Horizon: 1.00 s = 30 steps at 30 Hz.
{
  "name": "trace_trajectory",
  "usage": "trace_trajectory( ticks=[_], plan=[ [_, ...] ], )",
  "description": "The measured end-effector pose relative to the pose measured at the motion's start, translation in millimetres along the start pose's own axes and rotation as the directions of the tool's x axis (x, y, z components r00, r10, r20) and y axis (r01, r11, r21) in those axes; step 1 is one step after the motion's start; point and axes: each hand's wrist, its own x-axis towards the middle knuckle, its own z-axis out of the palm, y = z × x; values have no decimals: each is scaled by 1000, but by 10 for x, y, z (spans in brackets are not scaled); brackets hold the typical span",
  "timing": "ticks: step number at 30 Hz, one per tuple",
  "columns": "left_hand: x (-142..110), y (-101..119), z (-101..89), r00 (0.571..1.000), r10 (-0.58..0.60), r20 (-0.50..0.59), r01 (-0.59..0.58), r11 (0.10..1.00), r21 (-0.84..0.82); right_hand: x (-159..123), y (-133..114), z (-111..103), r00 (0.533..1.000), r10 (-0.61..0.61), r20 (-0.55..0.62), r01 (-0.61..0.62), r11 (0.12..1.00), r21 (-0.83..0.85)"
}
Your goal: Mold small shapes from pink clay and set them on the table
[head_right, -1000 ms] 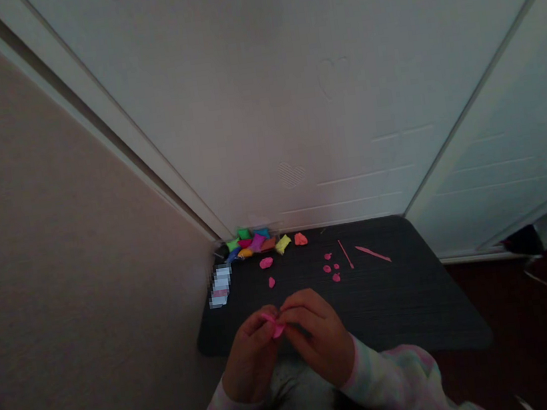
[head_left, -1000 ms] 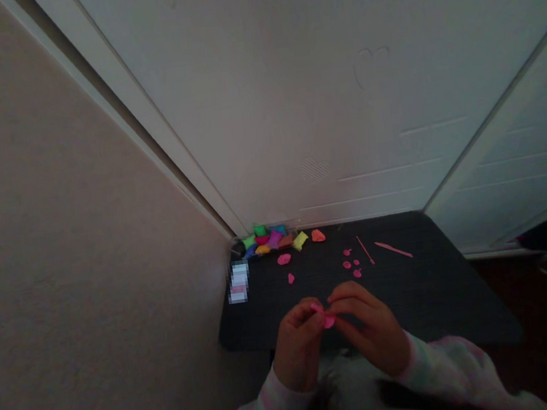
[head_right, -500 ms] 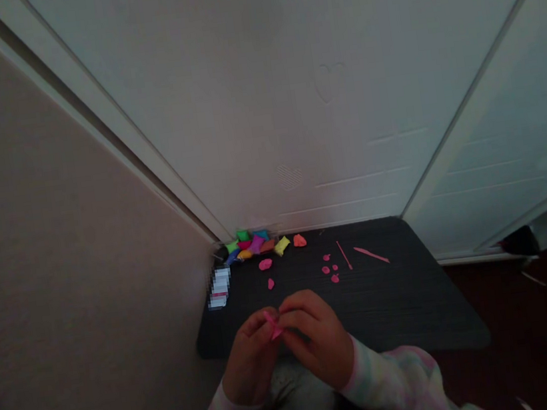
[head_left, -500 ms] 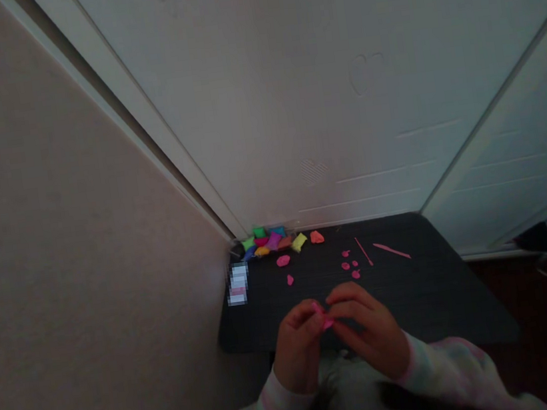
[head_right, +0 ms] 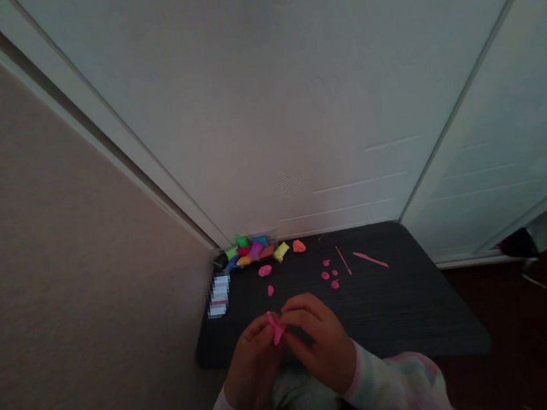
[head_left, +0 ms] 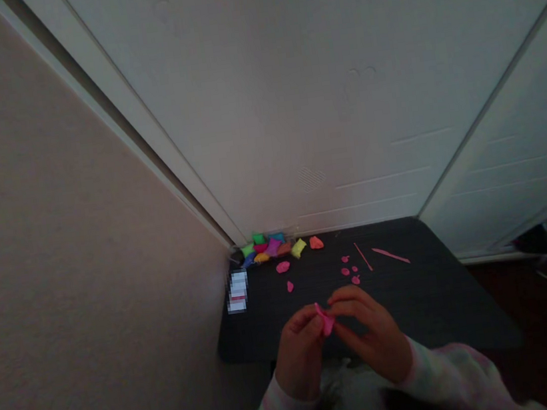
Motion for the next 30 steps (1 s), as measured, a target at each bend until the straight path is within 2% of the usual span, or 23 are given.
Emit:
trace_trajectory(
  ticks=[4, 14, 23, 30],
  plan=[
    [33, -4, 4, 1000, -20, -17, 20, 1000, -14, 38, 7, -31, 999, -31, 16, 31, 999, -26],
    [128, 16, 9, 998, -51, 45, 49, 998, 43, 58, 51, -27, 999, 46, 13, -46, 999, -8],
    [261, 81, -25, 995, -97, -1, 97, 995, -3, 162, 102, 36, 1000, -1, -24, -1, 995, -102],
    [408, 271, -4, 987, -153, 56, 155, 988, -26, 290, 137, 134, 978, 195, -73, -195, 981, -4]
  ],
)
